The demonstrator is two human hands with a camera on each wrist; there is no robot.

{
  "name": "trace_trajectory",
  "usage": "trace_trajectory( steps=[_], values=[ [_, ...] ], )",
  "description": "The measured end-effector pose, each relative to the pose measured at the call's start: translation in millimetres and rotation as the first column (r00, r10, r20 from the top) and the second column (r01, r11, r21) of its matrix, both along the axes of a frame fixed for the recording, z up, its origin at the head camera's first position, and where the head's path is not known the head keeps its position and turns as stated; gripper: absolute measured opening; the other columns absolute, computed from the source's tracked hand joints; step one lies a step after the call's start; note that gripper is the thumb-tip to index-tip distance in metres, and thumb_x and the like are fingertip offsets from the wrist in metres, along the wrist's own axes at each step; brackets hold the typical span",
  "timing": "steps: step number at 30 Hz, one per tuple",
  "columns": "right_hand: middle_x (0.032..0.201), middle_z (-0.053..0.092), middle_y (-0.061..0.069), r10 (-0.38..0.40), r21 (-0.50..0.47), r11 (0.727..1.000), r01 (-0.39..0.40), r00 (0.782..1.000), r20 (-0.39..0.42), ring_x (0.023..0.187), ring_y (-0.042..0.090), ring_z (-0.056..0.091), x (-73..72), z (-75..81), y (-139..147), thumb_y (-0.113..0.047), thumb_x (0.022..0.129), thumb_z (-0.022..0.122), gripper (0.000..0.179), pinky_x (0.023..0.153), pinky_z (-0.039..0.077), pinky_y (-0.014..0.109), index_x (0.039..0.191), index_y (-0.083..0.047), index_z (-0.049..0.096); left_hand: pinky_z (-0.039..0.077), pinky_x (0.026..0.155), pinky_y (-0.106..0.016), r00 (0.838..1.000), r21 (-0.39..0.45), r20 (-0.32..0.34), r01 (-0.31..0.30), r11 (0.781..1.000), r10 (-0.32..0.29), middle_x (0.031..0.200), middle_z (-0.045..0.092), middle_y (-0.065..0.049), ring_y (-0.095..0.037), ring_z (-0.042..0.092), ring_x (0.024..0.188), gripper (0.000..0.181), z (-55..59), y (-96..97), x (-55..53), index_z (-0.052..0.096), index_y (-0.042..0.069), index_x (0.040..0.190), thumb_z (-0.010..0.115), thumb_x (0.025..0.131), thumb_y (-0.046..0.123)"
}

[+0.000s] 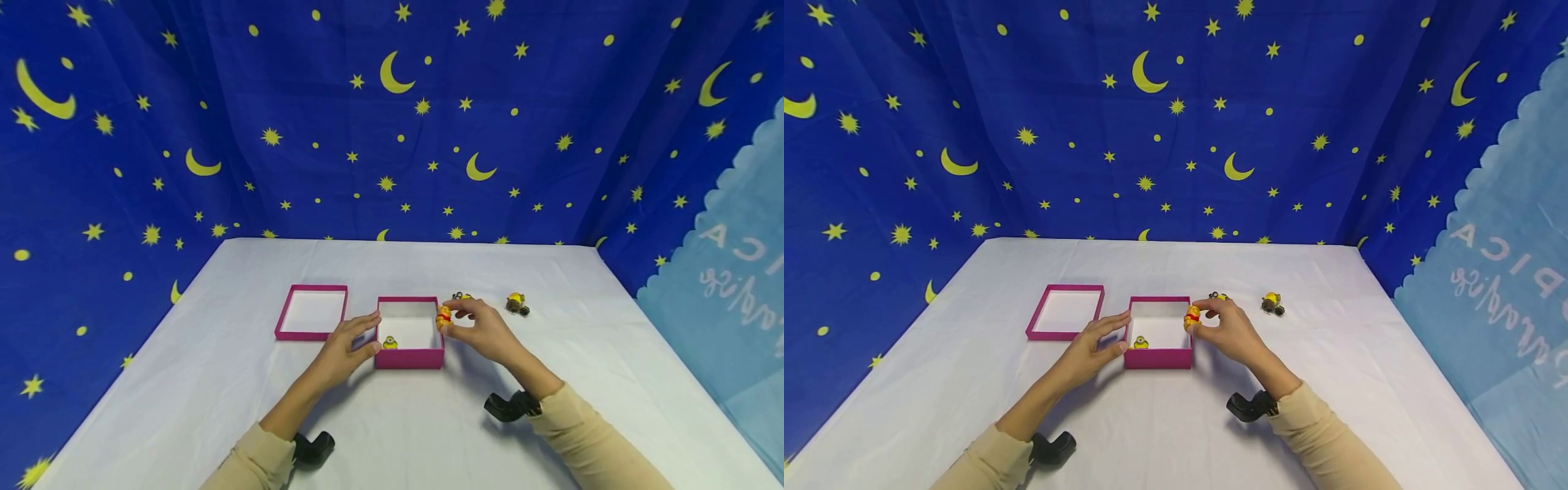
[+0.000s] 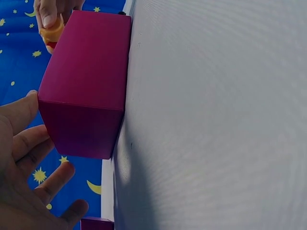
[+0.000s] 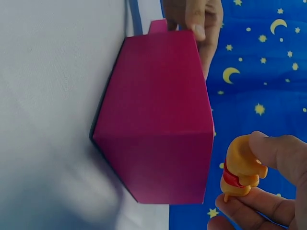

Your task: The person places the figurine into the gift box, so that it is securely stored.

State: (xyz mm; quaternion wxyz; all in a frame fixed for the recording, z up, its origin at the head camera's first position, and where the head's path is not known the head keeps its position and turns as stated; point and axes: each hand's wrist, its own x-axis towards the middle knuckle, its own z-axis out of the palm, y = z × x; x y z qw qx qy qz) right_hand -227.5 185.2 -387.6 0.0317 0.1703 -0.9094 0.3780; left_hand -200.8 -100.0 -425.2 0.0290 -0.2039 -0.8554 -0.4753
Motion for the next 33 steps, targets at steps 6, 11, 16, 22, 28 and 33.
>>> trace_trajectory(
  steps=[6,11,16,22,28,33],
  values=[
    [0.111,0.068,0.004,0.021,0.001,1.0,-0.021,1.0,0.004,0.1,0.023,0.059,-1.4,0.5,-11,-0.03,0.078,0.075,0.045,0.084,0.047,0.045,0.119,-0.015,0.065,0.028,0.111,-0.055,1.0,0.006,0.004,-0.001,1.0,0.001,0.145,0.047,0.002,-0.027,0.036,0.137,0.048,-0.1,0.2,0.1,0.053,0.011,0.134,0.065,0.089,0.024],
    [0.113,0.067,0.004,0.03,0.002,1.0,-0.03,0.999,0.019,0.096,0.021,0.057,-1.8,-0.8,-19,-0.031,0.077,0.077,0.047,0.072,0.046,0.03,0.119,-0.014,0.065,0.028,0.111,-0.055,1.0,0.002,0.005,-0.001,1.0,0.001,0.145,0.047,0.002,-0.027,0.036,0.137,0.048,0.1,0.1,0.6,0.054,0.011,0.134,0.065,0.089,0.023],
    [0.109,0.067,0.004,0.035,0.005,0.999,-0.036,0.999,0.024,0.09,0.02,0.055,-2.9,-1.8,-27,-0.028,0.077,0.078,0.045,0.066,0.043,0.026,0.117,-0.012,0.066,0.028,0.111,-0.055,1.0,0.0,0.009,-0.003,1.0,0.003,0.145,0.047,0.002,-0.027,0.035,0.137,0.049,0.2,0.3,0.6,0.053,0.01,0.134,0.066,0.088,0.024],
    [0.099,0.067,0.008,0.043,0.027,0.999,-0.044,0.999,0.022,0.085,0.019,0.05,-4.7,-4.7,-31,-0.028,0.077,0.077,0.045,0.064,0.039,0.026,0.118,-0.013,0.066,0.027,0.112,-0.056,1.0,-0.002,0.012,-0.001,1.0,0.001,0.146,0.046,0.002,-0.028,0.035,0.137,0.05,0.2,0.4,0.2,0.053,0.01,0.135,0.066,0.088,0.024],
    [0.097,0.063,0.012,0.036,0.042,0.998,-0.037,0.999,0.035,0.085,0.02,0.047,-5.9,-7.2,-34,-0.03,0.076,0.078,0.047,0.066,0.036,0.027,0.119,-0.016,0.065,0.027,0.112,-0.055,1.0,-0.006,0.003,0.001,1.0,-0.001,0.145,0.047,0.001,-0.028,0.036,0.137,0.049,0.5,-0.2,0.0,0.053,0.01,0.134,0.065,0.089,0.023],
    [0.094,0.063,0.012,0.013,0.071,0.997,-0.016,0.999,0.041,0.083,0.02,0.043,-6.1,-7.5,-37,-0.028,0.074,0.078,0.047,0.065,0.033,0.028,0.118,-0.017,0.066,0.027,0.112,-0.055,1.0,-0.005,-0.009,0.0,1.0,0.0,0.145,0.048,0.001,-0.028,0.036,0.137,0.048,0.2,0.0,-0.4,0.054,0.01,0.134,0.066,0.088,0.022]
  ],
)
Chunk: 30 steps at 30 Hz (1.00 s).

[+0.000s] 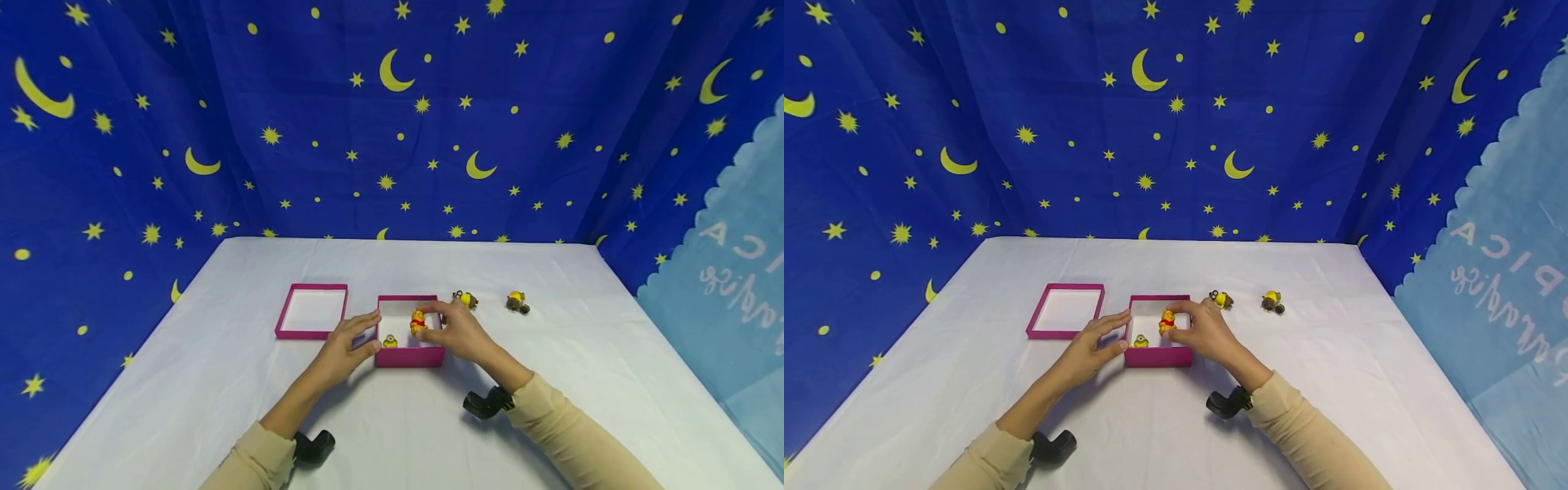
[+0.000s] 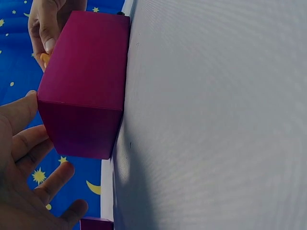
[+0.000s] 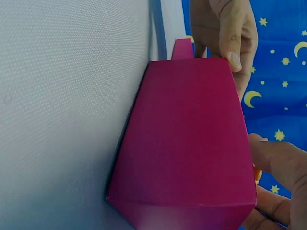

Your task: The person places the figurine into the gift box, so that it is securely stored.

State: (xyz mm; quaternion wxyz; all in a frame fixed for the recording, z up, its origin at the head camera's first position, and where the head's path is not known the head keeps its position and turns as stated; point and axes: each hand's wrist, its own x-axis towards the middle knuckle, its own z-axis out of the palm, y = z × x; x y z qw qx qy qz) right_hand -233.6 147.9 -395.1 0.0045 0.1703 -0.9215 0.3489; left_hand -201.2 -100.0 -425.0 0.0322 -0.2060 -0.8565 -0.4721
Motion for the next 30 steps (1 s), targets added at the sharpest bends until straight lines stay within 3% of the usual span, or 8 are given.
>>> trace_trajectory(
  steps=[5,10,15,24,30],
  values=[
    [0.086,0.062,0.012,-0.016,0.037,0.999,0.018,0.999,-0.032,0.08,0.019,0.039,-1.4,0.0,-4,-0.029,0.072,0.08,0.046,0.064,0.03,0.028,0.116,-0.019,0.068,0.027,0.112,-0.055,1.0,0.0,-0.006,0.001,1.0,-0.001,0.144,0.048,0.001,-0.028,0.036,0.137,0.048,0.0,0.1,-0.4,0.054,0.01,0.133,0.066,0.088,0.022],
    [0.079,0.056,0.013,0.014,0.079,0.997,-0.003,0.99,-0.142,0.076,0.016,0.036,-2.5,-1.5,-7,-0.031,0.069,0.083,0.047,0.062,0.028,0.027,0.113,-0.019,0.07,0.027,0.113,-0.054,1.0,-0.003,-0.002,-0.001,1.0,0.001,0.144,0.048,0.002,-0.027,0.036,0.137,0.048,0.7,0.3,-0.6,0.054,0.01,0.133,0.065,0.089,0.023],
    [0.089,0.065,0.008,0.059,0.109,0.993,-0.036,0.974,-0.22,0.083,0.015,0.042,-2.5,-5.1,-9,-0.031,0.067,0.084,0.047,0.072,0.031,0.03,0.11,-0.018,0.071,0.026,0.113,-0.054,1.0,-0.006,0.01,-0.004,1.0,0.004,0.145,0.047,0.002,-0.028,0.036,0.137,0.049,1.1,0.0,-0.1,0.054,0.01,0.134,0.066,0.088,0.023],
    [0.106,0.072,-0.004,0.151,0.203,0.972,-0.116,0.974,-0.169,0.096,0.015,0.053,-8.4,-8.3,-7,-0.036,0.073,0.079,0.043,0.077,0.029,0.03,0.11,-0.016,0.071,0.025,0.113,-0.056,1.0,-0.004,0.007,0.0,1.0,0.0,0.145,0.047,0.001,-0.029,0.035,0.138,0.049,0.8,0.5,-0.6,0.053,0.009,0.134,0.066,0.088,0.023],
    [0.109,0.072,-0.004,0.204,0.248,0.953,-0.172,0.973,-0.11,0.104,0.018,0.054,-14.6,-6.5,-7,-0.033,0.075,0.078,0.04,0.076,0.028,0.032,0.11,-0.016,0.071,0.025,0.113,-0.055,1.0,-0.01,0.01,-0.006,1.0,0.006,0.145,0.047,0.002,-0.029,0.035,0.138,0.048,0.8,0.6,0.0,0.054,0.012,0.134,0.065,0.089,0.024]
  ],
)
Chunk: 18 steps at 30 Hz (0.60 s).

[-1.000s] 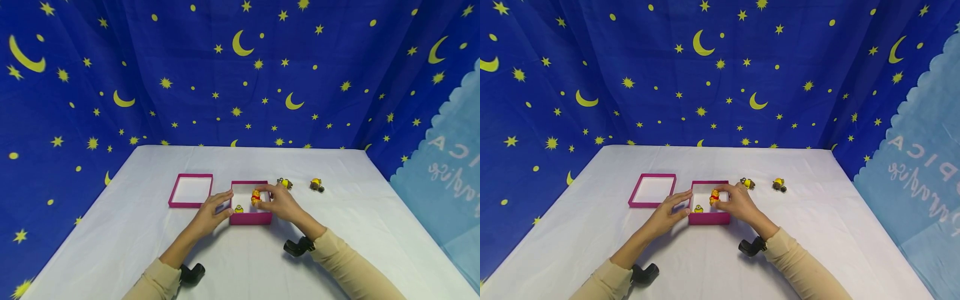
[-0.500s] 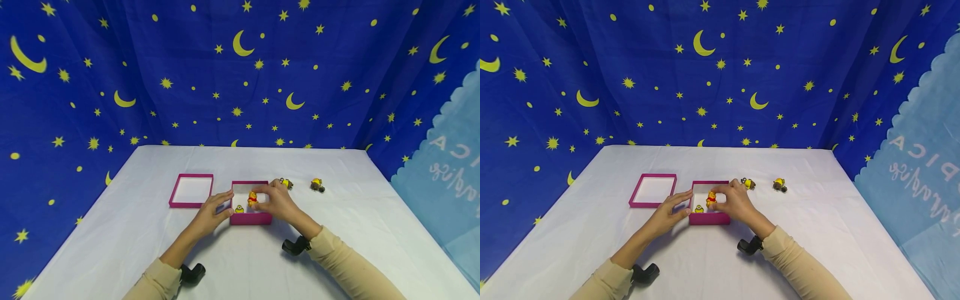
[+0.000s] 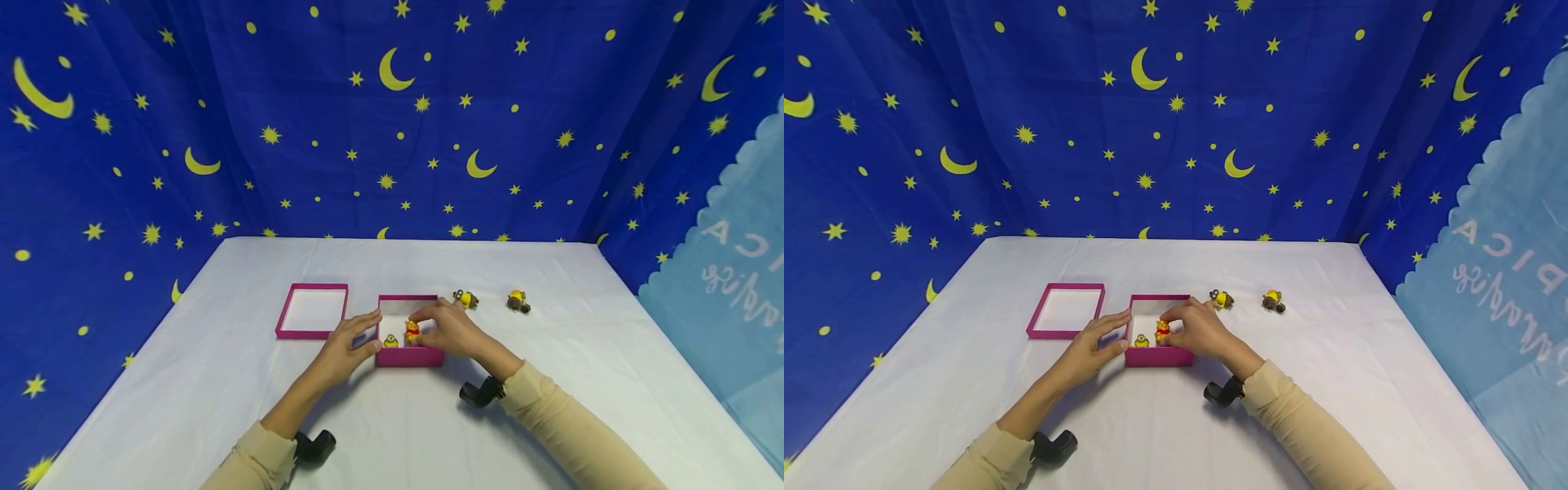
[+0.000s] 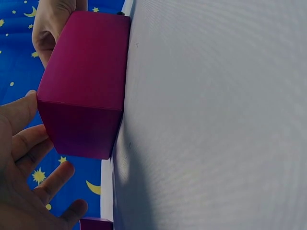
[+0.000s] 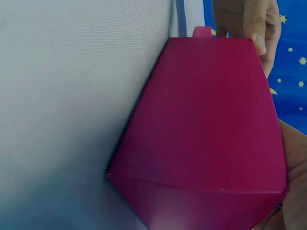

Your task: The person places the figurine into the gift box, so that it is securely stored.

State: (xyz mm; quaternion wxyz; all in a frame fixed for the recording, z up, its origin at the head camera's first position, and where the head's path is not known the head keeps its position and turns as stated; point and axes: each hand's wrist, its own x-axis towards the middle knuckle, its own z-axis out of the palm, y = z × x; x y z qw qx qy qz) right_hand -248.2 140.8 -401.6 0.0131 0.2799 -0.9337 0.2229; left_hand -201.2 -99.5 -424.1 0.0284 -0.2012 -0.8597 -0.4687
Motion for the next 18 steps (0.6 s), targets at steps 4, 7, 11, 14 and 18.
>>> trace_trajectory(
  steps=[4,7,11,14,18],
  values=[
    [0.107,0.072,-0.005,0.019,0.037,0.999,-0.019,1.0,0.013,0.104,0.017,0.055,-2.7,0.7,-0.4,-0.031,0.073,0.079,0.038,0.076,0.029,0.032,0.108,-0.017,0.072,0.026,0.112,-0.055,1.0,-0.001,0.005,-0.002,1.0,0.002,0.145,0.047,0.003,-0.028,0.035,0.137,0.048,-0.4,-0.1,0.5,0.054,0.012,0.134,0.065,0.089,0.025],
    [0.103,0.073,-0.006,0.034,0.063,0.997,-0.035,0.999,0.017,0.1,0.016,0.055,-3.9,1.7,-0.6,-0.03,0.073,0.079,0.035,0.075,0.029,0.031,0.105,-0.018,0.073,0.026,0.112,-0.055,1.0,0.0,0.007,-0.004,1.0,0.004,0.146,0.046,0.003,-0.028,0.035,0.137,0.048,-0.3,0.0,0.8,0.054,0.013,0.134,0.065,0.089,0.025],
    [0.1,0.073,-0.007,0.045,0.093,0.995,-0.048,0.998,0.037,0.097,0.014,0.054,-4.8,4.0,-1.4,-0.029,0.074,0.079,0.03,0.075,0.03,0.031,0.102,-0.019,0.074,0.025,0.112,-0.056,1.0,-0.004,0.005,-0.003,1.0,0.003,0.146,0.046,0.003,-0.028,0.034,0.138,0.049,-0.4,0.0,0.6,0.053,0.013,0.135,0.065,0.089,0.026],
    [0.099,0.073,-0.008,0.048,0.12,0.991,-0.054,0.997,0.056,0.097,0.014,0.054,-6.0,5.6,-2.5,-0.028,0.075,0.078,0.027,0.076,0.03,0.031,0.101,-0.02,0.074,0.025,0.112,-0.057,1.0,-0.006,0.002,-0.002,1.0,0.002,0.146,0.046,0.002,-0.028,0.034,0.138,0.05,-0.5,-0.2,0.4,0.053,0.013,0.135,0.065,0.089,0.026],
    [0.098,0.073,-0.009,0.056,0.158,0.985,-0.067,0.996,0.076,0.095,0.012,0.055,-7.7,7.0,-3.3,-0.026,0.076,0.077,0.025,0.075,0.031,0.032,0.1,-0.02,0.074,0.026,0.112,-0.056,1.0,-0.003,0.0,-0.001,1.0,0.001,0.146,0.046,0.002,-0.029,0.035,0.138,0.05,-0.4,0.0,0.3,0.053,0.011,0.134,0.066,0.088,0.025]
  ],
)
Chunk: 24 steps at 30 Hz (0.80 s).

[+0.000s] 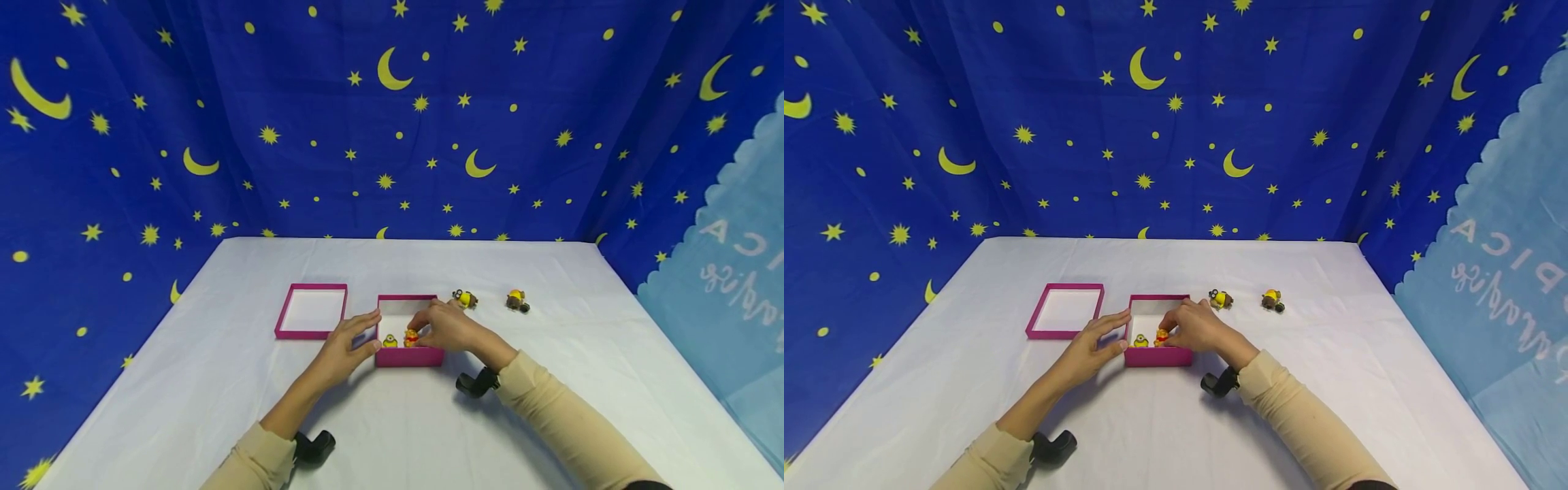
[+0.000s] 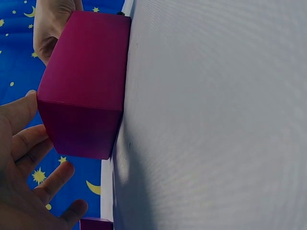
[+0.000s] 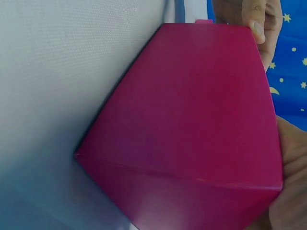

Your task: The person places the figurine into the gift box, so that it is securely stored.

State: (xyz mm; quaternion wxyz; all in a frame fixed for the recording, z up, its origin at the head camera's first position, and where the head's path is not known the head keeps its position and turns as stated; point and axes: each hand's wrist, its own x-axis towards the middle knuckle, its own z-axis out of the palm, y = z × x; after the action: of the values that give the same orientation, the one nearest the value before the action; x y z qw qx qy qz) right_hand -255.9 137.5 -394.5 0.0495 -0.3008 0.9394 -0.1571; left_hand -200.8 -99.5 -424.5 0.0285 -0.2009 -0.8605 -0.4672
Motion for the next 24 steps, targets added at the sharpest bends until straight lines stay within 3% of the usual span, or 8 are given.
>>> trace_trajectory(
  steps=[9,24],
  values=[
    [0.098,0.074,-0.01,0.048,0.054,0.997,-0.049,0.999,0.022,0.097,0.013,0.055,-2.3,2.5,-1.1,-0.023,0.077,0.075,0.025,0.076,0.032,0.034,0.102,-0.021,0.074,0.028,0.111,-0.054,1.0,0.004,-0.022,-0.008,1.0,0.008,0.144,0.049,0.001,-0.028,0.038,0.136,0.048,-1.8,1.5,-1.6,0.055,0.009,0.132,0.066,0.088,0.023],
    [0.095,0.074,-0.009,0.023,0.097,0.995,-0.03,0.997,0.067,0.098,0.012,0.056,-4.9,3.2,-4.6,-0.026,0.079,0.075,0.021,0.077,0.034,0.036,0.099,-0.021,0.074,0.028,0.111,-0.055,1.0,0.011,-0.022,0.0,1.0,0.0,0.144,0.049,0.0,-0.029,0.037,0.136,0.048,-2.4,1.0,-1.8,0.055,0.009,0.133,0.066,0.088,0.022]
  ],
)
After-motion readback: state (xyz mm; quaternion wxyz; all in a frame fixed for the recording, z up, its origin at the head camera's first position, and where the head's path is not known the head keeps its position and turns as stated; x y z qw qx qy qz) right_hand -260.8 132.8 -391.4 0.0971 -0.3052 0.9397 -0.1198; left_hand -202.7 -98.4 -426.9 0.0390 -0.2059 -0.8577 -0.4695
